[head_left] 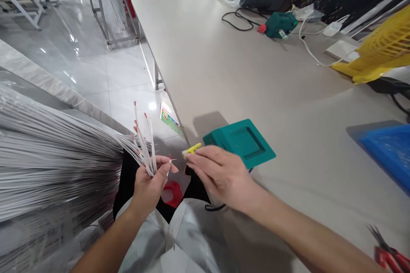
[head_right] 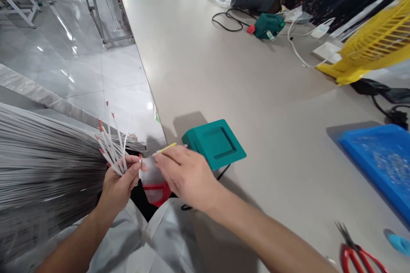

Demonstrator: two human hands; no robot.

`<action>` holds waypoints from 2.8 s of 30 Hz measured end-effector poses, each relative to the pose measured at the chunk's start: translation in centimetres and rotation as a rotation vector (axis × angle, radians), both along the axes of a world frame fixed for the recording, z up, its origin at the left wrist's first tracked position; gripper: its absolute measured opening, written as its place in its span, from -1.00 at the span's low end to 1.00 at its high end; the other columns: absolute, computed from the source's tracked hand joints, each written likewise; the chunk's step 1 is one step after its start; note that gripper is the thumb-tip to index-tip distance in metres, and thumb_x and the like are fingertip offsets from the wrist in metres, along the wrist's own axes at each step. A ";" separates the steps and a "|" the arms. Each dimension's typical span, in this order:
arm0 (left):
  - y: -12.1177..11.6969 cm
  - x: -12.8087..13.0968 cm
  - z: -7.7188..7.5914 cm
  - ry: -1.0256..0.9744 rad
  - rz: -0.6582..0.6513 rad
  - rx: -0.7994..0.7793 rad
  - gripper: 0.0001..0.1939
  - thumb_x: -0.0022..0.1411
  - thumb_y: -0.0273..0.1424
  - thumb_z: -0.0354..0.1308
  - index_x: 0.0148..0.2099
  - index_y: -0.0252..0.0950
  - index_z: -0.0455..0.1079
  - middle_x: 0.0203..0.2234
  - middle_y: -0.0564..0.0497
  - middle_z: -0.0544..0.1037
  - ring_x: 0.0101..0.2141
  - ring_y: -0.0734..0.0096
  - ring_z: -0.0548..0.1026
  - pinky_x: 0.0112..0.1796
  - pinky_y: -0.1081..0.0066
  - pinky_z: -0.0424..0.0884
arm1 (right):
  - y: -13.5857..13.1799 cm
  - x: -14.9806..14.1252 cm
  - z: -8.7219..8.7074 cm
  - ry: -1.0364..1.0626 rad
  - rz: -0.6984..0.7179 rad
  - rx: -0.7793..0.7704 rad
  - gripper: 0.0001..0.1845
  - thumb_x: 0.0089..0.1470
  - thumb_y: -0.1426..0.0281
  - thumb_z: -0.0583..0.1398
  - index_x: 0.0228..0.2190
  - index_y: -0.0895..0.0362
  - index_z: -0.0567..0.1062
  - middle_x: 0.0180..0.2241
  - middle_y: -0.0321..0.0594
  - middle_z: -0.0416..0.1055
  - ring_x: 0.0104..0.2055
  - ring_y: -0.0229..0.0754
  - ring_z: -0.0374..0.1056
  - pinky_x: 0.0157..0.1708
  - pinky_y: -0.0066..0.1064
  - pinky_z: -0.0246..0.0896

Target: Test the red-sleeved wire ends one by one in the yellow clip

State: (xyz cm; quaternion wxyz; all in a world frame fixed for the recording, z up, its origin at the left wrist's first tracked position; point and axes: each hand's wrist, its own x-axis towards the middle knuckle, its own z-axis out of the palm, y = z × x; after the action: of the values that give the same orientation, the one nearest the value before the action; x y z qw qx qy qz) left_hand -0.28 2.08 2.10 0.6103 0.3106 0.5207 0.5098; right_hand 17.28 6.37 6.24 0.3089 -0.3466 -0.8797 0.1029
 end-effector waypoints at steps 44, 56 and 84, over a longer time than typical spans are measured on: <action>-1.0 -0.4 -1.7 0.056 -0.013 -0.040 -0.65 0.14 -0.15 0.09 -0.39 -0.36 0.48 -0.61 0.00 0.44 -0.52 0.44 0.39 -0.42 0.45 0.34 | -1.3 -2.4 -2.6 0.510 -0.134 -0.583 -0.77 0.09 0.38 0.12 -0.57 0.15 0.41 -0.60 -0.28 0.32 -0.50 -0.28 0.23 -0.49 -0.45 0.16; -1.1 0.5 0.6 0.230 0.164 -0.045 -0.75 0.04 -0.26 0.22 -0.25 -0.29 0.52 -0.51 0.05 0.53 -0.61 0.63 0.30 -0.60 0.60 0.24 | -2.3 -3.3 -3.8 0.214 -0.009 -0.512 -0.76 0.10 0.46 0.06 -0.56 0.16 0.40 -0.55 -0.25 0.28 -0.49 -0.30 0.21 -0.49 -0.50 0.14; -1.1 0.4 0.6 0.282 0.045 -0.071 -0.87 -0.01 -0.35 0.24 -0.41 -0.33 0.48 -0.60 0.08 0.51 -0.55 0.55 0.38 -0.52 0.58 0.34 | -1.7 -2.9 -2.9 0.417 -0.119 -0.449 -0.83 0.03 0.50 0.11 -0.57 0.14 0.39 -0.59 -0.28 0.31 -0.53 -0.31 0.20 -0.52 -0.47 0.13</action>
State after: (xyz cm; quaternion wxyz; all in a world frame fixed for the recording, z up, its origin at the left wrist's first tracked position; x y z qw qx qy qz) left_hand 0.15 1.01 2.74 0.5300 0.3456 0.6260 0.4559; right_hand 14.41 4.68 3.39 0.4037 -0.4285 -0.7309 0.3453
